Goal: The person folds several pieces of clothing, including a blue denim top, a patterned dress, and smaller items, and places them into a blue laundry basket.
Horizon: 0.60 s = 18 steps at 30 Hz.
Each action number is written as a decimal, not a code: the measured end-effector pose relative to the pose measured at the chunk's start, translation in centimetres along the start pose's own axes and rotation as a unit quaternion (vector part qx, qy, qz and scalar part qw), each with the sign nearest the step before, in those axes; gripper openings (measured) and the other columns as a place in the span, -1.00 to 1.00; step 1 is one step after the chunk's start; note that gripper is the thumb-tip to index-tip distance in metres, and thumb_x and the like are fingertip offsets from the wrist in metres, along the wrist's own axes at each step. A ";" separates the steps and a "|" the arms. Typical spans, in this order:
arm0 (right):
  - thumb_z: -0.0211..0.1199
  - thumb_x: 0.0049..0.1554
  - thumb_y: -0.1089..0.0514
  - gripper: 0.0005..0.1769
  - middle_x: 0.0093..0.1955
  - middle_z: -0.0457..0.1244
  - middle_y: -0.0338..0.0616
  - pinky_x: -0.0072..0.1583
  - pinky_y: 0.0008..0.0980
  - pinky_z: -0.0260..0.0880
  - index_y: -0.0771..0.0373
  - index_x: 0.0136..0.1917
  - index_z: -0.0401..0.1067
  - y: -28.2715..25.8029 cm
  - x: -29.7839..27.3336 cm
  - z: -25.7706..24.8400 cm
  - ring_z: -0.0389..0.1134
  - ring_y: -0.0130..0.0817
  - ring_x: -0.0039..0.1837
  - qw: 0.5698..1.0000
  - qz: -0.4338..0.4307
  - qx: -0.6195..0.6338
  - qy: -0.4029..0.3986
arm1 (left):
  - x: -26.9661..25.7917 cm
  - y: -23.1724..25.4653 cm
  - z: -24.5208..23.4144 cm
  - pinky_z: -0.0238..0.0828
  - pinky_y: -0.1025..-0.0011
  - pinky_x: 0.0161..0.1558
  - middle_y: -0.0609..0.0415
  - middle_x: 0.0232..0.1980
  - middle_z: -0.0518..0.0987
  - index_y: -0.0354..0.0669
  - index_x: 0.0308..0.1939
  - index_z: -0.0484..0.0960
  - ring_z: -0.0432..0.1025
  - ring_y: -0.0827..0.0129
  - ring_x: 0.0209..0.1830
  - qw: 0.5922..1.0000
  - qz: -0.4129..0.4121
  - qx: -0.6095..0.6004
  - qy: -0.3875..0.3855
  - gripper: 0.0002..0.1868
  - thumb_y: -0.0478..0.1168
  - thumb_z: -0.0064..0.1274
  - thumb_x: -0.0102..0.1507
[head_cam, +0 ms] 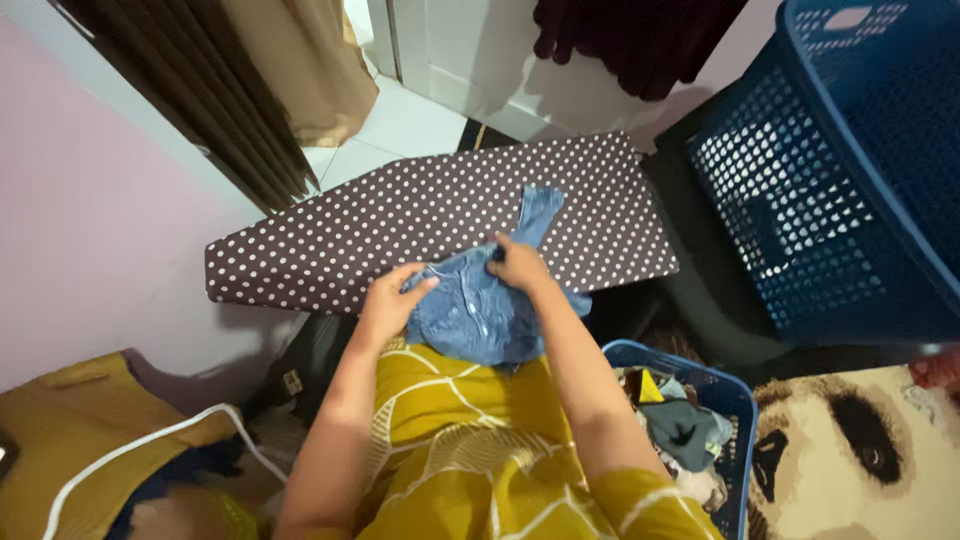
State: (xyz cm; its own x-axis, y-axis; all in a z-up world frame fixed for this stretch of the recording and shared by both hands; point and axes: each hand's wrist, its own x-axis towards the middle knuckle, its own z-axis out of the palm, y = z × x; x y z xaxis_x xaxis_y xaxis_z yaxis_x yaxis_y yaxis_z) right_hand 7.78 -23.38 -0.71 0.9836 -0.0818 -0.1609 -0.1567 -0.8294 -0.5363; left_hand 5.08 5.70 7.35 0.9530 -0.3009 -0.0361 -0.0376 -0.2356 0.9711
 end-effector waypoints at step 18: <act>0.47 0.17 0.31 -0.81 0.55 0.13 0.13 0.54 -0.01 0.04 0.30 -0.06 0.44 12.5 -31.8 -22.7 0.10 0.07 0.57 0.703 0.114 -0.074 0.699 | 11.9 23.6 28.3 0.53 0.18 -0.10 -0.07 -0.10 0.60 -0.01 -0.07 0.64 0.66 0.05 -0.25 0.958 0.146 0.086 -0.231 -0.80 -0.35 -0.02 0.30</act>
State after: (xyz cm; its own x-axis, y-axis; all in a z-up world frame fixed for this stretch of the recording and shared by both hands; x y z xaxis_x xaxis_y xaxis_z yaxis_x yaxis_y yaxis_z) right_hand -23.38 -43.69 16.46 0.0787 -0.5983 0.7974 -0.4144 -0.7472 -0.5196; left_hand 7.00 -29.57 23.19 0.6618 -0.7441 0.0918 -0.3681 -0.2158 0.9044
